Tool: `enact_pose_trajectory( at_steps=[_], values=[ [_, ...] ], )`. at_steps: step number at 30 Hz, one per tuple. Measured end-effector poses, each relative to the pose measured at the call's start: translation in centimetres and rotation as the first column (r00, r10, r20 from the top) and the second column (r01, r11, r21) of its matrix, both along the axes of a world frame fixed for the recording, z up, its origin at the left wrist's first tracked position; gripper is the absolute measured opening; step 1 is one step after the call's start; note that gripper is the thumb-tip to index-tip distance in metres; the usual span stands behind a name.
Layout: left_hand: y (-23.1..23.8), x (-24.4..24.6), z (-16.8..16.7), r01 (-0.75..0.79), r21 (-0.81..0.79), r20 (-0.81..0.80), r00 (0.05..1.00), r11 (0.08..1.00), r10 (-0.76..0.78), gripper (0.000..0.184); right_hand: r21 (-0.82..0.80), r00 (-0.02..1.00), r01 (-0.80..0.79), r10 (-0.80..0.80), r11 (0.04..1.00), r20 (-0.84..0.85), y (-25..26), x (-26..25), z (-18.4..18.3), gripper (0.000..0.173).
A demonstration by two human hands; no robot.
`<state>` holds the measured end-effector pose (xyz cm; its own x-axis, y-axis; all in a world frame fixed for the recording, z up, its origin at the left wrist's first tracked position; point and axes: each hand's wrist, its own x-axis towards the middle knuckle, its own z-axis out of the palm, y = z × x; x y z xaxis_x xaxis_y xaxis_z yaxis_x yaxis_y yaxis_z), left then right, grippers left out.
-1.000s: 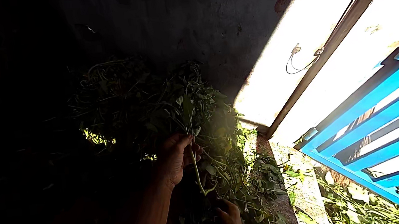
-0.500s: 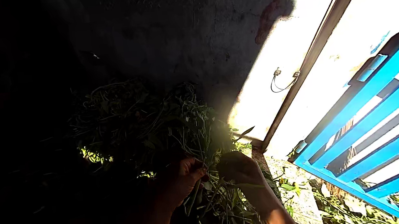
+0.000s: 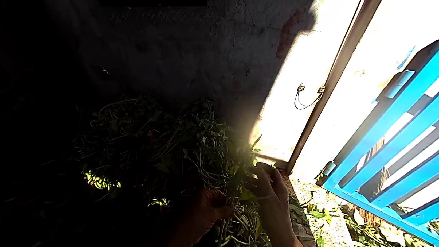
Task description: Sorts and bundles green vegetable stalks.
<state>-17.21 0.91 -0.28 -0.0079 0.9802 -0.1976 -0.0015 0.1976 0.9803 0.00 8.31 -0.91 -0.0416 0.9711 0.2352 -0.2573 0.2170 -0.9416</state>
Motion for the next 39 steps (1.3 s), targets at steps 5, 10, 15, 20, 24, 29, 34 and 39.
enact_pose_trajectory(
  at_steps=[5, 10, 15, 20, 24, 29, 34, 39],
  values=[
    [0.4, -0.4, 0.3, -0.124, 0.036, 0.059, 0.991, 0.992, 0.122, 0.012, 0.079, 0.980, 0.181, -0.187, 0.980, 0.075, -4.4, 0.6, -5.0, 0.060],
    [0.6, 0.2, 0.0, -0.083, 0.019, 0.033, 0.996, 0.996, 0.082, 0.009, 0.036, 0.975, -0.076, 0.067, 0.996, 0.211, -6.1, -2.3, -5.0, 0.044],
    [0.6, 0.2, -0.3, -0.137, 0.031, 0.098, 0.986, 0.990, 0.133, 0.010, -0.312, 0.967, -0.012, -0.068, 0.950, -0.246, -5.5, -4.3, -2.3, 0.014],
    [0.7, 0.5, 0.3, -0.323, -0.064, 0.236, 0.914, 0.944, 0.329, 0.009, -0.146, 0.964, -0.054, 0.014, 0.988, -0.266, -6.0, -3.9, -3.2, 0.031],
    [1.2, -0.2, 0.5, -0.504, -0.084, 0.315, 0.805, 0.860, 0.503, 0.008, 0.267, 0.987, 0.029, -0.070, 0.963, 0.145, -6.9, -2.3, -5.2, 0.023],
    [0.9, -0.5, 0.4, -0.547, -0.033, 0.262, 0.803, 0.837, 0.535, 0.007, -0.116, 0.367, -0.118, 0.152, 0.986, 0.918, -5.8, 1.4, -3.7, 0.051],
    [1.0, 0.6, 0.0, -0.449, -0.022, 0.252, 0.862, 0.893, 0.439, 0.010, 0.126, 0.667, -0.230, 0.062, 0.965, 0.742, -6.1, -0.4, -4.0, 0.046],
    [1.1, 0.5, 0.2, -0.456, 0.011, 0.264, 0.860, 0.890, 0.437, 0.009, 0.133, 0.822, -0.160, 0.057, 0.978, 0.566, -6.3, -1.9, -5.2, 0.026]
  ],
)
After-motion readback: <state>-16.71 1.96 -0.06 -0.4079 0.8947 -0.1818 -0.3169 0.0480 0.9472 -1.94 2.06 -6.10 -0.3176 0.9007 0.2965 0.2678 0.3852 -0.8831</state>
